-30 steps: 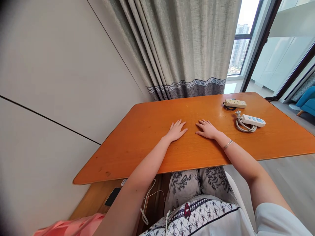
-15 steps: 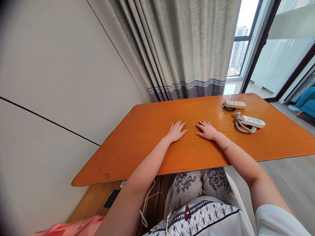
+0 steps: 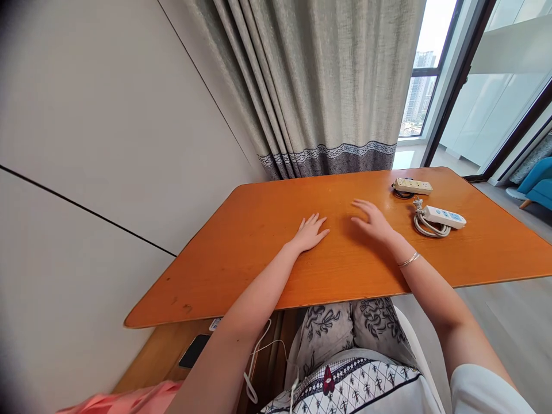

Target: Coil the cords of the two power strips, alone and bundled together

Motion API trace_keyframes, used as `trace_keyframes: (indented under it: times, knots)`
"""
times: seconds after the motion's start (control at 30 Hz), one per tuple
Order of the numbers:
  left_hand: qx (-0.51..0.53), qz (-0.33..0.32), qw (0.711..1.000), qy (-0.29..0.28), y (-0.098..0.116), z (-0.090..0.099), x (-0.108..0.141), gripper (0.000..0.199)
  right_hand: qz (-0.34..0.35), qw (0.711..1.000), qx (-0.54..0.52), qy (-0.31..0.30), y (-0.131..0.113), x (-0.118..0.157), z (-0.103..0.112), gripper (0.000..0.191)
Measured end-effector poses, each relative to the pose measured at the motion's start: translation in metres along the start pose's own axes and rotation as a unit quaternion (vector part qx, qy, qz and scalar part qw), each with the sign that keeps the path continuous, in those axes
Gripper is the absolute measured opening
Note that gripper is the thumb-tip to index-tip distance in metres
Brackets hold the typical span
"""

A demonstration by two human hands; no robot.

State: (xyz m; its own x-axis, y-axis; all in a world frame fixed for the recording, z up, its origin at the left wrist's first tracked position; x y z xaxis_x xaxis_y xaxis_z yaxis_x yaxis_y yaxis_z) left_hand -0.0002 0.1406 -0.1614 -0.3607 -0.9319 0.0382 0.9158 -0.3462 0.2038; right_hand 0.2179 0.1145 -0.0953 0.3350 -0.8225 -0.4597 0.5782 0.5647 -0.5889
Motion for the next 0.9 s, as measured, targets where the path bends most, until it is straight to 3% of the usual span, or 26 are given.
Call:
trace_keyframes:
  times: [0.1, 0.2, 0.27, 0.37, 0.5, 0.6, 0.73, 0.8, 0.83, 0.9]
  knots:
    - [-0.001, 0.000, 1.000, -0.001, 0.001, 0.001, 0.001, 0.071, -0.010, 0.981, -0.031, 0.189, 0.008, 0.013, 0.077, 0.053]
    - [-0.001, 0.003, 1.000, -0.001, 0.002, 0.003, 0.002, 0.071, -0.043, 0.960, 0.024, 0.274, 0.042, 0.039, 0.148, 0.057]
    - [-0.001, 0.005, 1.000, -0.003, 0.003, 0.004, 0.003, 0.070, -0.075, 0.960, 0.061, 0.261, 0.079, 0.057, 0.184, 0.058]
    - [-0.004, 0.006, 1.000, -0.012, 0.004, 0.004, 0.003, 0.070, -0.129, 0.973, 0.078, 0.176, 0.143, 0.083, 0.213, 0.047]
    - [-0.006, 0.008, 1.000, -0.015, 0.004, 0.004, 0.004, 0.071, -0.172, 0.981, 0.073, 0.062, 0.196, 0.106, 0.216, 0.054]
    - [-0.007, 0.005, 1.000, -0.012, 0.004, 0.004, 0.004, 0.070, -0.215, 0.974, 0.067, 0.026, 0.205, 0.110, 0.207, 0.055]
    - [0.007, 0.009, 1.000, -0.016, 0.006, 0.006, 0.005, 0.069, -0.247, 0.968, 0.044, 0.006, 0.178, 0.102, 0.189, 0.047]
    - [0.019, 0.005, 1.000, -0.009, 0.009, 0.008, 0.006, 0.067, -0.325, 0.944, 0.051, 0.002, 0.162, 0.102, 0.177, 0.053]
    - [0.028, -0.002, 1.000, 0.000, 0.012, 0.010, 0.007, 0.066, -0.360, 0.931, 0.049, -0.027, 0.152, 0.101, 0.164, 0.059]
    - [0.058, -0.027, 0.998, 0.025, 0.018, 0.013, 0.008, 0.064, -0.396, 0.915, 0.061, -0.049, 0.127, 0.096, 0.143, 0.066]
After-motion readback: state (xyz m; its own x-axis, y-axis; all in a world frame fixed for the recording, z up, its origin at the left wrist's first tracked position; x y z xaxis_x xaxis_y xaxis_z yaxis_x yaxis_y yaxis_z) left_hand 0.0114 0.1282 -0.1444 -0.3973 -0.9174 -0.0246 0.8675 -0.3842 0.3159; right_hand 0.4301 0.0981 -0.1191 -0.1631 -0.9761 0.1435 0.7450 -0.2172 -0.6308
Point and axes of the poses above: each hand's wrist, its own x-axis away from the middle knuckle, its own z-axis out of the back of the hand, y = z × x, the point moved 8 cm from there along -x, towards the middle knuckle, and after that the axes turned 4 degrees about -x, right-handed, at the moved point
